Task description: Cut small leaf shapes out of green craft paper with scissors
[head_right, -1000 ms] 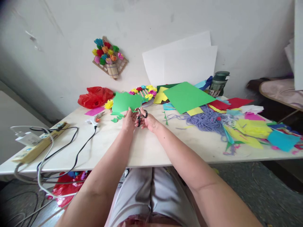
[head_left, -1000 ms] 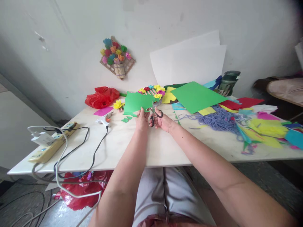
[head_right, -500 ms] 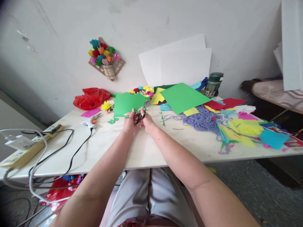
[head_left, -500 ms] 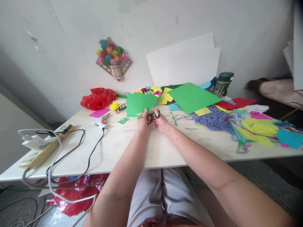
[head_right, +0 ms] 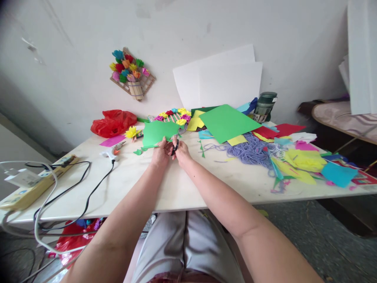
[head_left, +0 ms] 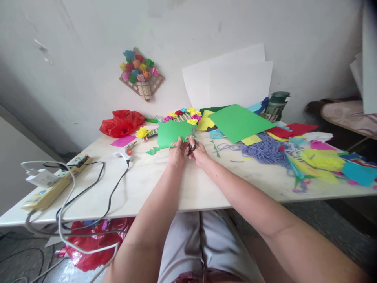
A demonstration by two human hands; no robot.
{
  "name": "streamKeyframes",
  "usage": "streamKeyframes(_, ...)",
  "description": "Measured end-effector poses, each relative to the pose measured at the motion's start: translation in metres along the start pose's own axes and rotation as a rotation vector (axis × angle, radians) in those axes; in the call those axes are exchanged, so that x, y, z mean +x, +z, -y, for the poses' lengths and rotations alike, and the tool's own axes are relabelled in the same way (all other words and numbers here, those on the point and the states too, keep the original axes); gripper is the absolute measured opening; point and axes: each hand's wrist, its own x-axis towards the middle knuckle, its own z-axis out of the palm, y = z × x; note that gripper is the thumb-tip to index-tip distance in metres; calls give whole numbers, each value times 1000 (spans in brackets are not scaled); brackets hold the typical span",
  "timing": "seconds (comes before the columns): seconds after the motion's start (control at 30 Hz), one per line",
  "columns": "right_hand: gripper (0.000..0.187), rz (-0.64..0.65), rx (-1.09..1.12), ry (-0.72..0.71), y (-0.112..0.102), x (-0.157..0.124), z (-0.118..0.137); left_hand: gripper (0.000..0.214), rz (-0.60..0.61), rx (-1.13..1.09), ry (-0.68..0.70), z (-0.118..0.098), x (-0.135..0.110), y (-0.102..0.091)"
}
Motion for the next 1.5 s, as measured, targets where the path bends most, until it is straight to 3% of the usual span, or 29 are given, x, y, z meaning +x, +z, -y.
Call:
streamKeyframes(0.2,47,36,-16,-9,-4,1,1,11,-44,-47,108,-4,7,-5)
streamKeyframes(0.97,44,109,-74,19,-26,15,7,15,-40,18,80,-11,3,-6)
streamKeyframes(1.17,43,36,-88,15,-27,14,10,17,-11,63,82,-10,2,-7)
streamKeyframes(1.4,37,-171,-70,22,-19,14,9,21,-33,50,92,-10,1,-7)
streamKeyframes(1.5,44,-146,-78,34,-22,15,8,25,-57,22,95,-12,2,-6)
